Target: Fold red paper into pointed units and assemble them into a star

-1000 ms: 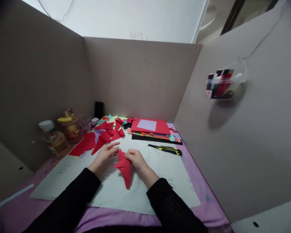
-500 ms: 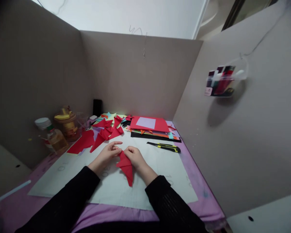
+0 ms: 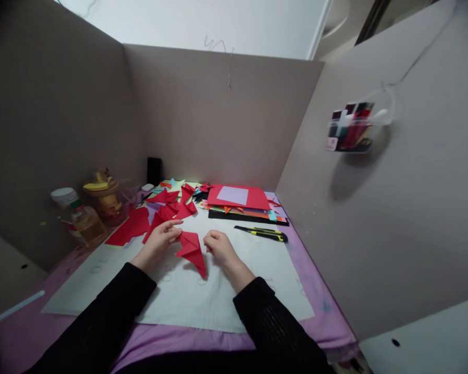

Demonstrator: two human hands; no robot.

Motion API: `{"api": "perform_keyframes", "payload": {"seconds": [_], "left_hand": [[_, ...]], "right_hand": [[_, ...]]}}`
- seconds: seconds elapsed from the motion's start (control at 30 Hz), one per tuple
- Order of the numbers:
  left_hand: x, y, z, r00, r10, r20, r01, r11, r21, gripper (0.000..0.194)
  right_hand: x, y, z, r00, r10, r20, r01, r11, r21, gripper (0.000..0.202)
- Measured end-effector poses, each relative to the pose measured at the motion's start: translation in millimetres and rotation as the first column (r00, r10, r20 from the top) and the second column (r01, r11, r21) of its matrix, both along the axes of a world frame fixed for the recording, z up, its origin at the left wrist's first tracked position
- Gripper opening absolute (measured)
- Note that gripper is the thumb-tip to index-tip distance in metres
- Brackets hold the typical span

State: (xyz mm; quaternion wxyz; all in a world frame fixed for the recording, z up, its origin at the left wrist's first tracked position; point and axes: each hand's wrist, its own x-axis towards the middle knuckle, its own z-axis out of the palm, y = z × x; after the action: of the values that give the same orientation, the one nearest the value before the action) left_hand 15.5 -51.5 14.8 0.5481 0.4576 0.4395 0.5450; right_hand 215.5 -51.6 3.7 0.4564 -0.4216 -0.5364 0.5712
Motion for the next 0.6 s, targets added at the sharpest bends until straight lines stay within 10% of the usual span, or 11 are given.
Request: {"api": "perform_keyframes", "payload": {"seconds": [0.6], "left_hand": [[13.8,-6.1,-2.6,0.993,-0.064,-0.097,0.064,0.998,0.001,0.062]], "right_hand": [[-4.7,-0.7,-5.1,1.0,-0.005,-0.015,0.005,1.0,-0.029,0.031]]}}
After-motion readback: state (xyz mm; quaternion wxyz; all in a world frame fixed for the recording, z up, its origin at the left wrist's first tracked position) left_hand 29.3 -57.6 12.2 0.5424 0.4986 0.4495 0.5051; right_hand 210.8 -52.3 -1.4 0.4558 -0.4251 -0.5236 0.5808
